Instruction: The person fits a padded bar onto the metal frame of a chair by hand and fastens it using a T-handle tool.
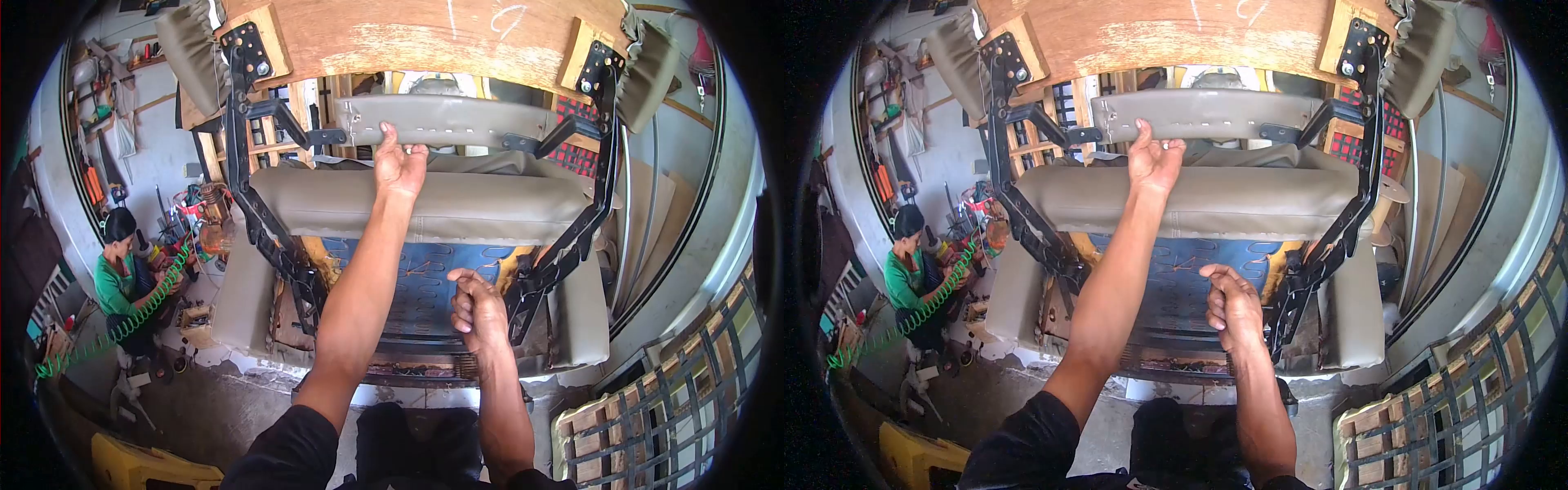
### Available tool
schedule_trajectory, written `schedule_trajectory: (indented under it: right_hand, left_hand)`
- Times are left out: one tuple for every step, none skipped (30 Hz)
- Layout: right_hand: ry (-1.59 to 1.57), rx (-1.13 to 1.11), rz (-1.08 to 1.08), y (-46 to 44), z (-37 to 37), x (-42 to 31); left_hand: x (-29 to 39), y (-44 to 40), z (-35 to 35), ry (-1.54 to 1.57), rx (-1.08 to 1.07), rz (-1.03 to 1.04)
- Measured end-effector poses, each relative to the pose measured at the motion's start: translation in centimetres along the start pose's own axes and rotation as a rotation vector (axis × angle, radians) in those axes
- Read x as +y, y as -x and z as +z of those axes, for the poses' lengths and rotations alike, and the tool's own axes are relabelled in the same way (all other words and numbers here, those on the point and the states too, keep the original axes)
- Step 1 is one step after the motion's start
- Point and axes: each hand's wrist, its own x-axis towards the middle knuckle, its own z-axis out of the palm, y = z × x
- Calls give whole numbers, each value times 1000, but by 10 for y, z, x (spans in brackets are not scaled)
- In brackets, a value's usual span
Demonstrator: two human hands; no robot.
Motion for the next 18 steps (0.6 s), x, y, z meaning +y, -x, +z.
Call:
schedule_trajectory:
  right_hand:
    - [21, -3, 13, 2, -1, 1]
    - [25, -1, 10, 5, -3, 1]
    - [60, 2, 28, 9, -6, 3]
    - [95, 6, 46, 12, -9, 5]
    - [100, 8, 41, 14, -12, 6]
    - [123, 1, 62, 15, -16, 7]
    - [147, -5, 85, 17, -19, 8]
    - [170, 2, 96, 20, -20, 8]
    - [174, 4, 94, 21, -22, 9]
    - [194, -1, 109, 22, -24, 10]
    - [213, -5, 126, 24, -26, 12]
    - [238, -8, 123, 25, -28, 12]
    - [238, -3, 122, 27, -30, 12]
    - [243, -4, 129, 28, -31, 13]
    - [248, -6, 137, 29, -33, 14]
    - [248, -5, 137, 30, -34, 14]
    - [246, -4, 136, 30, -35, 15]
    - [244, -4, 137, 30, -35, 16]
  left_hand:
    - [2, 1, 0, 4, 2, 0]
    - [5, 0, 2, 16, -23, 9]
    - [7, -1, 3, 29, -47, 17]
    - [9, 0, 3, 61, -46, 20]
    - [10, 1, 3, 67, -49, 19]
    - [10, 4, 0, 75, -35, 33]
    - [12, 7, -1, 83, -20, 47]
    - [15, 6, -13, 136, -78, 58]
    - [15, 8, -11, 140, -79, 57]
    - [16, 10, -10, 124, -108, 62]
    - [16, 13, -9, 107, -135, 66]
    - [16, 14, -8, 110, -133, 63]
    - [17, 15, -6, 92, -106, 73]
    - [16, 17, -5, 73, -78, 83]
    - [15, 19, -2, 73, -77, 80]
    - [15, 21, 0, 43, -63, 78]
    - [16, 23, 3, 13, -49, 78]
    - [16, 23, 1, 12, -48, 81]
